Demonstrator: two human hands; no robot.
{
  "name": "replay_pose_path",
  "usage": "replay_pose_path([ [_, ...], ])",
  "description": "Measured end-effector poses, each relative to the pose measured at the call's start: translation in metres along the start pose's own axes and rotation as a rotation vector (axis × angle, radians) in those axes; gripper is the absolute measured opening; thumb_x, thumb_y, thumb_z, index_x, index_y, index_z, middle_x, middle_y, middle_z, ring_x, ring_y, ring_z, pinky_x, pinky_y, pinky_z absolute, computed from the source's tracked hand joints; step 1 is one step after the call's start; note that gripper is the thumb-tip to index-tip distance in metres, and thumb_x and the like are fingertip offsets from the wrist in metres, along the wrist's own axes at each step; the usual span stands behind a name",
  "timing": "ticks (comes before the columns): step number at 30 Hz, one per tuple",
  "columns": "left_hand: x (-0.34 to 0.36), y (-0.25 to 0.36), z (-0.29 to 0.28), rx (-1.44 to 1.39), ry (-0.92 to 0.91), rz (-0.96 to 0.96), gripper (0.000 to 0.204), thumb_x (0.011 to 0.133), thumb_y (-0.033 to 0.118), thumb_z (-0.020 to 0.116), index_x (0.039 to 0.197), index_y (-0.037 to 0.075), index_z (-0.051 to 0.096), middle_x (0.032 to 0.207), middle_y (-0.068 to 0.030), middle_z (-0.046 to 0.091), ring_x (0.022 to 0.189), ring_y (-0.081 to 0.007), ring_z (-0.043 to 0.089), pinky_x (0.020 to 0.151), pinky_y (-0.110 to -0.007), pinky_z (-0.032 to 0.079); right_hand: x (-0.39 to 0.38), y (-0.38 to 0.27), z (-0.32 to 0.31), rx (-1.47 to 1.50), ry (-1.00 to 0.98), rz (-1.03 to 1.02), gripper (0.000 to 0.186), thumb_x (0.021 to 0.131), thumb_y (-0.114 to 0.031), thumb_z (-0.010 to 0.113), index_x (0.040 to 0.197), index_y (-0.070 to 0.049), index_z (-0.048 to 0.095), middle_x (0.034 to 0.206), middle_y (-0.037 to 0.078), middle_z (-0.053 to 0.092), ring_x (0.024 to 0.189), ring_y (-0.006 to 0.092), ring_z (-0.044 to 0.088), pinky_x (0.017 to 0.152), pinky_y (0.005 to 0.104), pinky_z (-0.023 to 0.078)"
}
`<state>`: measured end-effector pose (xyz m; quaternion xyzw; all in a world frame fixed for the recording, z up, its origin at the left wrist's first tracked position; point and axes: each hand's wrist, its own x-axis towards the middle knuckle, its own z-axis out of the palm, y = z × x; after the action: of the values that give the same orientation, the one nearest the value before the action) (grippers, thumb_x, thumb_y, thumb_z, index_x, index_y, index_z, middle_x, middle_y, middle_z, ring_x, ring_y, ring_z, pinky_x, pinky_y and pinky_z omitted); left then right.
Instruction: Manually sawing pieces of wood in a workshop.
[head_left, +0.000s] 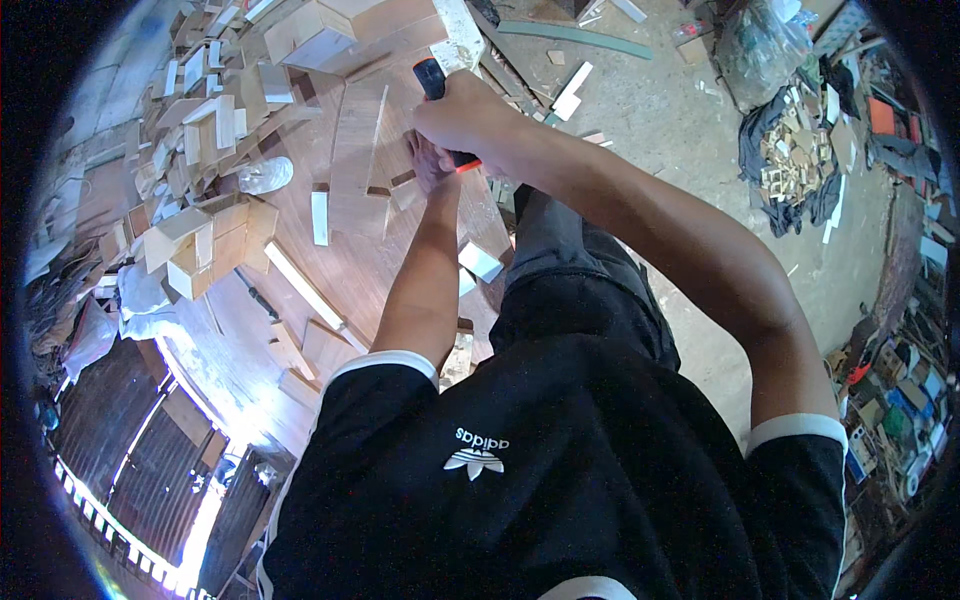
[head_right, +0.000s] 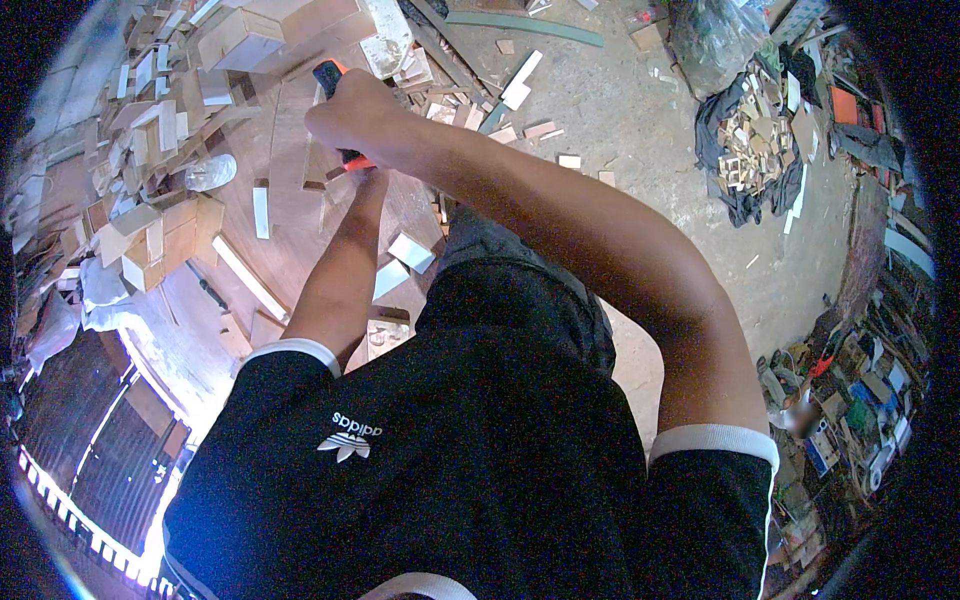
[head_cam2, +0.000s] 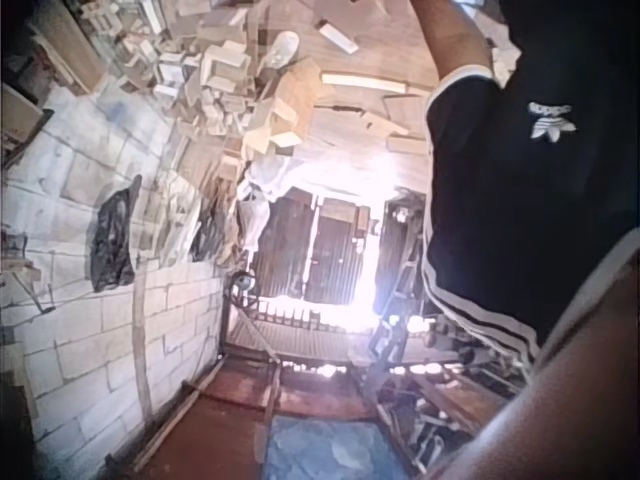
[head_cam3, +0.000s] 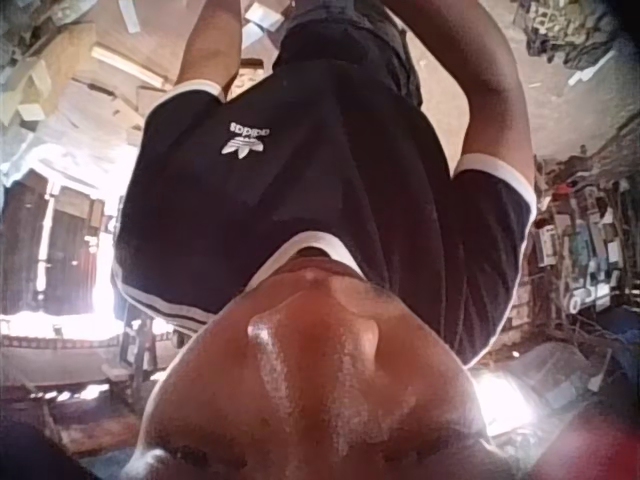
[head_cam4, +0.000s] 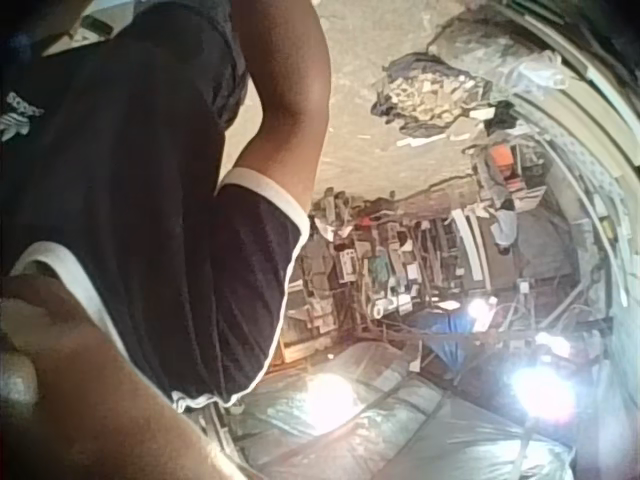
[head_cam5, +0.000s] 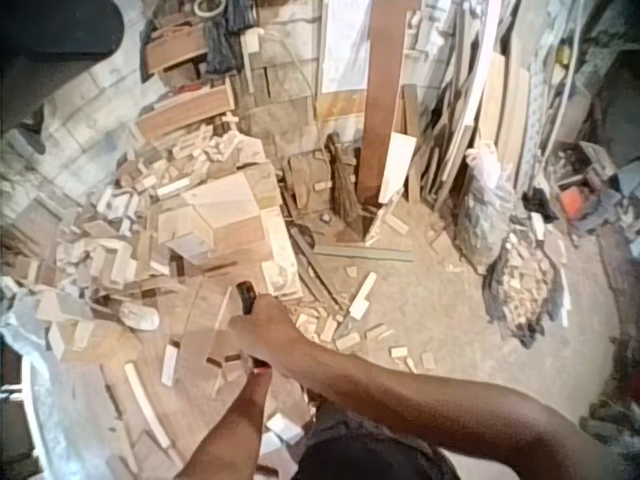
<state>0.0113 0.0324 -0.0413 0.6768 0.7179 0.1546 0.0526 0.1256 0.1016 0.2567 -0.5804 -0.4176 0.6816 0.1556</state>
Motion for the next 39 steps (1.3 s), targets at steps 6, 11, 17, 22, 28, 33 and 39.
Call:
replay_pose_path([
  [6, 0.001, -0.007, -0.004, 0.056, -0.038, -0.029, 0.051, 0.084, 0.030, 0.052, 0.129, 0.007, 0.045, 0.132, -0.0161, 0.047, 0.123, -0.0342, 0.042, 0.106, -0.046, 0.030, 0.005, -0.002, 0.005, -0.014, 0.009, 0.035, 0.022, 0.072, -0.012, 0.060, 0.081, 0.008, 0.061, 0.075, 0.016, 0.064, 0.065, 0.0224, 0.063, 0.054, 0.0353, 0.050],
  [11, 0.004, 0.009, -0.018, 0.032, 0.026, -0.040, 0.044, 0.085, 0.026, 0.049, 0.124, 0.006, 0.049, 0.126, -0.0147, 0.051, 0.117, -0.0315, 0.047, 0.105, -0.044, 0.032, 0.014, 0.008, 0.003, -0.008, 0.022, -0.077, 0.010, 0.077, -0.004, 0.052, 0.071, 0.004, 0.054, 0.055, 0.011, 0.053, 0.043, 0.0186, 0.053, 0.038, 0.0321, 0.041],
  [17, 0.004, 0.005, -0.018, -0.017, -0.017, -0.151, 0.039, 0.087, 0.022, 0.045, 0.123, 0.006, 0.051, 0.119, -0.0150, 0.054, 0.111, -0.0303, 0.049, 0.101, -0.042, 0.035, 0.009, 0.007, 0.007, 0.001, 0.027, -0.057, 0.011, 0.076, -0.003, 0.052, 0.069, 0.005, 0.055, 0.055, 0.011, 0.055, 0.043, 0.0193, 0.054, 0.038, 0.0326, 0.041],
  [22, 0.009, 0.020, -0.036, -0.004, -0.012, -0.135, 0.041, 0.088, 0.024, 0.044, 0.127, 0.009, 0.047, 0.117, -0.0126, 0.053, 0.109, -0.0297, 0.049, 0.100, -0.042, 0.036, 0.014, 0.015, 0.006, -0.101, 0.064, -0.067, 0.014, 0.076, -0.005, 0.054, 0.070, 0.007, 0.058, 0.057, 0.013, 0.057, 0.045, 0.0190, 0.056, 0.039, 0.0325, 0.042],
  [28, 0.009, 0.024, -0.048, -0.073, 0.012, -0.158, 0.043, 0.088, 0.027, 0.044, 0.128, 0.009, 0.046, 0.114, -0.0126, 0.054, 0.110, -0.0305, 0.049, 0.100, -0.043, 0.035, 0.031, 0.032, 0.011, -0.125, 0.106, -0.095, 0.014, 0.075, -0.004, 0.052, 0.066, 0.006, 0.057, 0.057, 0.012, 0.056, 0.045, 0.0185, 0.054, 0.040, 0.0326, 0.042],
  [33, 0.011, 0.029, -0.037, -0.149, 0.004, -0.169, 0.048, 0.085, 0.030, 0.050, 0.127, 0.007, 0.046, 0.112, -0.0145, 0.054, 0.111, -0.0325, 0.049, 0.101, -0.045, 0.035, 0.053, 0.043, 0.001, -0.142, 0.064, -0.032, 0.021, 0.072, -0.012, 0.057, 0.078, 0.008, 0.061, 0.072, 0.017, 0.061, 0.063, 0.0240, 0.061, 0.055, 0.0353, 0.047],
  [39, 0.009, 0.020, -0.018, -0.082, 0.105, -0.110, 0.039, 0.082, 0.027, 0.054, 0.113, 0.003, 0.049, 0.106, -0.0181, 0.055, 0.105, -0.0357, 0.051, 0.097, -0.048, 0.036, 0.056, 0.041, -0.005, -0.112, 0.045, 0.013, 0.034, 0.070, -0.018, 0.063, 0.087, 0.011, 0.065, 0.087, 0.023, 0.066, 0.080, 0.0274, 0.068, 0.068, 0.0373, 0.052],
])
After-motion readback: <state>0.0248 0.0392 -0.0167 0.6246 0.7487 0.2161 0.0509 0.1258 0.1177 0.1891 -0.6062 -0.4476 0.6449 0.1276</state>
